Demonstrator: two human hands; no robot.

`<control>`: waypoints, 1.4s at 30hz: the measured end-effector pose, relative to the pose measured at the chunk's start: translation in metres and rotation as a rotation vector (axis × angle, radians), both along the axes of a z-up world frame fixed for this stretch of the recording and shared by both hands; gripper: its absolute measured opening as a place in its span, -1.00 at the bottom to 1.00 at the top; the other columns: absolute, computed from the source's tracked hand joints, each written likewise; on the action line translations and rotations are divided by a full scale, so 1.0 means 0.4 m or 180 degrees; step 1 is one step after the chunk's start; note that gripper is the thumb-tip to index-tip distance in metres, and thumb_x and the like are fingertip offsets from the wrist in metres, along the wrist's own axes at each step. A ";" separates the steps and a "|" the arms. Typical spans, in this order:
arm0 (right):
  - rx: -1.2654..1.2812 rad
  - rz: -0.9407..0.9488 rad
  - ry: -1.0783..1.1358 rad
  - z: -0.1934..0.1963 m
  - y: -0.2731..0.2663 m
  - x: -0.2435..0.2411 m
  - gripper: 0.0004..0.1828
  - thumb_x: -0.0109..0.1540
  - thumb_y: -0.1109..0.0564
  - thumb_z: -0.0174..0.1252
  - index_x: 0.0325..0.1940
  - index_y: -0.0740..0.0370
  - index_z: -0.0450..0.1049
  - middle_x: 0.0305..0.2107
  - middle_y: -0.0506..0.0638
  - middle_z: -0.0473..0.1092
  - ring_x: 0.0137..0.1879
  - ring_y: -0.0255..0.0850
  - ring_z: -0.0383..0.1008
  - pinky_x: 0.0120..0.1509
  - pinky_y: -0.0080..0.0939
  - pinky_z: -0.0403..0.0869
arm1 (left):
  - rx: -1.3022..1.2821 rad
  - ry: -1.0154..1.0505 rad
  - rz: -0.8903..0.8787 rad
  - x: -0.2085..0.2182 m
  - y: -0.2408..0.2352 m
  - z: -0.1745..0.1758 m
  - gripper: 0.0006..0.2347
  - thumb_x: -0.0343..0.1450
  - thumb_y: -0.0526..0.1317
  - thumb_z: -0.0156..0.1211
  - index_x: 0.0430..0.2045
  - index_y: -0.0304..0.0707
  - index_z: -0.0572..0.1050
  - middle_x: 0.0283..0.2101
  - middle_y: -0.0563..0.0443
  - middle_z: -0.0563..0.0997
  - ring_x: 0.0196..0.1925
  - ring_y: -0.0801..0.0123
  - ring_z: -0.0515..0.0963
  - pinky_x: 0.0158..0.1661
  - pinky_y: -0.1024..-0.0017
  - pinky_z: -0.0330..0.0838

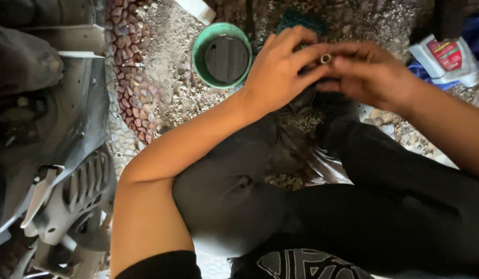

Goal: The person uses a wrench to loosen a bolt on the motorcycle's rear engine area. They then remove a small cylindrical part and clean it with a cloth.

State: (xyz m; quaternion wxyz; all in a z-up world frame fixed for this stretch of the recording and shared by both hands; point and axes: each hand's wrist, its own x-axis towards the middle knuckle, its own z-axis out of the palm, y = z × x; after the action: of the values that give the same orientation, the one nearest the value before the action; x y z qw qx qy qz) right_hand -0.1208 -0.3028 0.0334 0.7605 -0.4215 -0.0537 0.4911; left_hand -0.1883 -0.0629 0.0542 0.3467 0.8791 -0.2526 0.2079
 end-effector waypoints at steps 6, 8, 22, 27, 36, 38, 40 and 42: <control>-0.0132 0.0009 -0.0263 0.021 -0.009 -0.013 -0.61 0.42 0.17 0.03 0.33 0.34 0.39 0.18 0.12 0.42 0.31 -0.08 0.44 0.49 0.12 0.39 | -0.0269 0.0074 -0.0245 0.011 -0.012 -0.030 -0.72 0.53 -0.20 0.43 0.09 -0.13 0.53 -0.01 0.03 0.41 0.02 0.20 0.49 -0.02 0.26 0.43; -0.0137 -0.0034 -0.0314 0.018 -0.023 -0.007 -0.59 0.41 0.19 0.02 0.34 0.35 0.39 0.19 0.12 0.43 0.31 -0.10 0.44 0.49 0.09 0.39 | -0.0377 0.0146 -0.0251 0.015 -0.021 -0.023 -0.72 0.53 -0.20 0.44 0.09 -0.13 0.53 0.00 0.02 0.41 0.02 0.22 0.50 -0.01 0.28 0.46; -0.0357 -0.0301 -0.0767 -0.007 -0.040 -0.010 -0.67 0.36 0.20 0.19 0.20 0.33 0.40 -0.01 0.06 0.47 0.12 -0.23 0.53 0.27 -0.20 0.51 | -0.1037 0.0619 -0.0394 -0.009 -0.040 0.020 -0.78 0.55 -0.33 0.36 0.06 -0.24 0.53 0.12 -0.01 0.57 0.02 0.29 0.68 0.01 0.50 0.61; -0.0466 -0.0275 -0.1057 -0.025 -0.033 0.004 -0.72 0.35 0.19 0.22 0.11 0.33 0.41 -0.12 0.06 0.52 0.04 -0.24 0.56 0.18 -0.26 0.53 | -0.1177 0.1091 -0.0132 -0.010 -0.065 0.010 -0.80 0.52 -0.37 0.33 0.01 -0.29 0.53 0.10 -0.07 0.62 -0.07 0.30 0.71 -0.06 0.49 0.62; -0.0536 -0.0217 -0.1162 -0.045 -0.030 -0.002 -0.76 0.32 0.19 0.28 -0.02 0.33 0.40 -0.16 0.04 0.53 0.01 -0.27 0.55 0.15 -0.30 0.53 | -0.0939 0.1099 -0.0082 -0.015 -0.060 -0.033 -0.75 0.50 -0.34 0.35 0.04 -0.35 0.49 0.13 -0.12 0.55 0.13 0.18 0.63 0.13 0.36 0.57; -0.0683 -0.0164 -0.1157 -0.040 -0.034 -0.004 -0.75 0.33 0.18 0.29 0.00 0.33 0.41 -0.18 0.04 0.51 -0.03 -0.28 0.53 0.11 -0.30 0.51 | -0.0882 0.1150 -0.0031 -0.017 -0.058 -0.045 -0.77 0.52 -0.34 0.32 0.03 -0.35 0.49 0.13 -0.12 0.55 0.15 0.15 0.62 0.16 0.34 0.56; -0.0752 -0.0236 -0.0784 -0.023 -0.032 -0.002 -0.77 0.34 0.12 0.24 -0.02 0.29 0.42 -0.15 0.01 0.51 0.03 -0.28 0.58 0.18 -0.29 0.56 | -0.0784 0.1070 -0.0077 -0.021 -0.058 -0.055 -0.78 0.54 -0.32 0.29 0.04 -0.35 0.50 0.13 -0.12 0.55 0.21 0.09 0.58 0.20 0.30 0.52; -0.0921 -0.0116 -0.0986 -0.031 -0.037 -0.001 -0.77 0.36 0.13 0.23 0.01 0.30 0.42 -0.15 0.02 0.51 0.02 -0.27 0.56 0.16 -0.29 0.54 | -0.0778 0.1026 -0.0127 -0.017 -0.057 -0.065 -0.79 0.54 -0.31 0.30 0.04 -0.34 0.50 0.14 -0.10 0.54 0.23 0.09 0.56 0.22 0.29 0.50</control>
State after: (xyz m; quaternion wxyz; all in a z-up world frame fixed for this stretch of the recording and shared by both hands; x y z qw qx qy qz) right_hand -0.1213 -0.3175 0.0209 0.6835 -0.5976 -0.0912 0.4092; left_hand -0.1950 -0.0859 0.0282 0.4908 0.8472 -0.1841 0.0866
